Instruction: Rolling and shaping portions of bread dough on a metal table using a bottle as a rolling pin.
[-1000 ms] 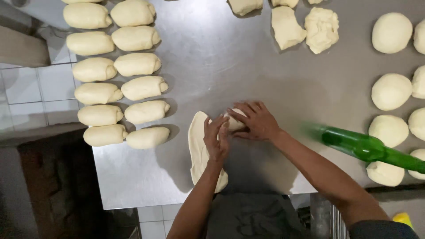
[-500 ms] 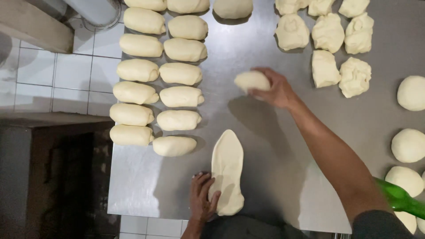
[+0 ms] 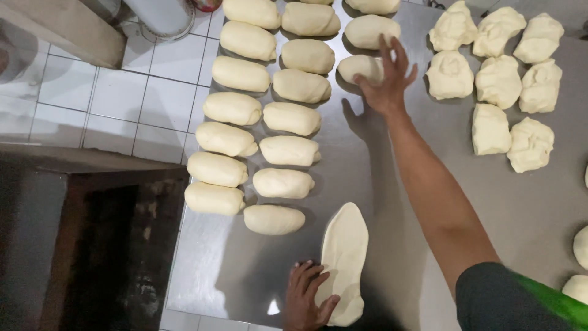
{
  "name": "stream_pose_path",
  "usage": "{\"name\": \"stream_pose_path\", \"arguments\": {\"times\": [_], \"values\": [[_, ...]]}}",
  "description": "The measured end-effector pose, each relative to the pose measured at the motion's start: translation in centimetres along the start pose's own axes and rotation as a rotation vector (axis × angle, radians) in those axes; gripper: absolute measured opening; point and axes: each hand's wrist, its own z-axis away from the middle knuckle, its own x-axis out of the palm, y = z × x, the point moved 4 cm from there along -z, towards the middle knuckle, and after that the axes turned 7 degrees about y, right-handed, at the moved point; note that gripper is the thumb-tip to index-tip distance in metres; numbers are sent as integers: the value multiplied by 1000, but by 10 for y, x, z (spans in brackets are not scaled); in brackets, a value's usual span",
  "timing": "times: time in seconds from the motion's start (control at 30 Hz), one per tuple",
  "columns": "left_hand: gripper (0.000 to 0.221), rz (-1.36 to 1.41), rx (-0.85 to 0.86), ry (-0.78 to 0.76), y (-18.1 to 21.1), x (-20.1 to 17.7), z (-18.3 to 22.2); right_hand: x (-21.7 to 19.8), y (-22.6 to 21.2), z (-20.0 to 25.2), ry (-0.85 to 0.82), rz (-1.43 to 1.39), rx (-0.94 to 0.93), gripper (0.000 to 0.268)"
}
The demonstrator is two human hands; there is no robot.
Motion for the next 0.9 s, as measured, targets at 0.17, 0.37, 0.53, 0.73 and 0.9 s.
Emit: {"name": "stream_pose_path", "arguments": {"times": [0.17, 0.37, 0.53, 0.73, 0.9], "values": [[51, 27, 41, -32, 4, 0, 3, 34, 65, 24, 215, -1003, 250, 75], [67, 89, 242, -323, 9, -4, 4, -8, 39, 104, 165, -960, 278, 66], [75, 73, 455, -564, -13, 7, 14, -79, -53, 344, -149, -548, -177, 77], [65, 65, 517, -587, -30, 17, 14, -115, -84, 489, -228, -414, -312, 81], [53, 81, 310, -364, -37, 33, 29, -85, -74, 518, -37, -350, -324, 62]]}}
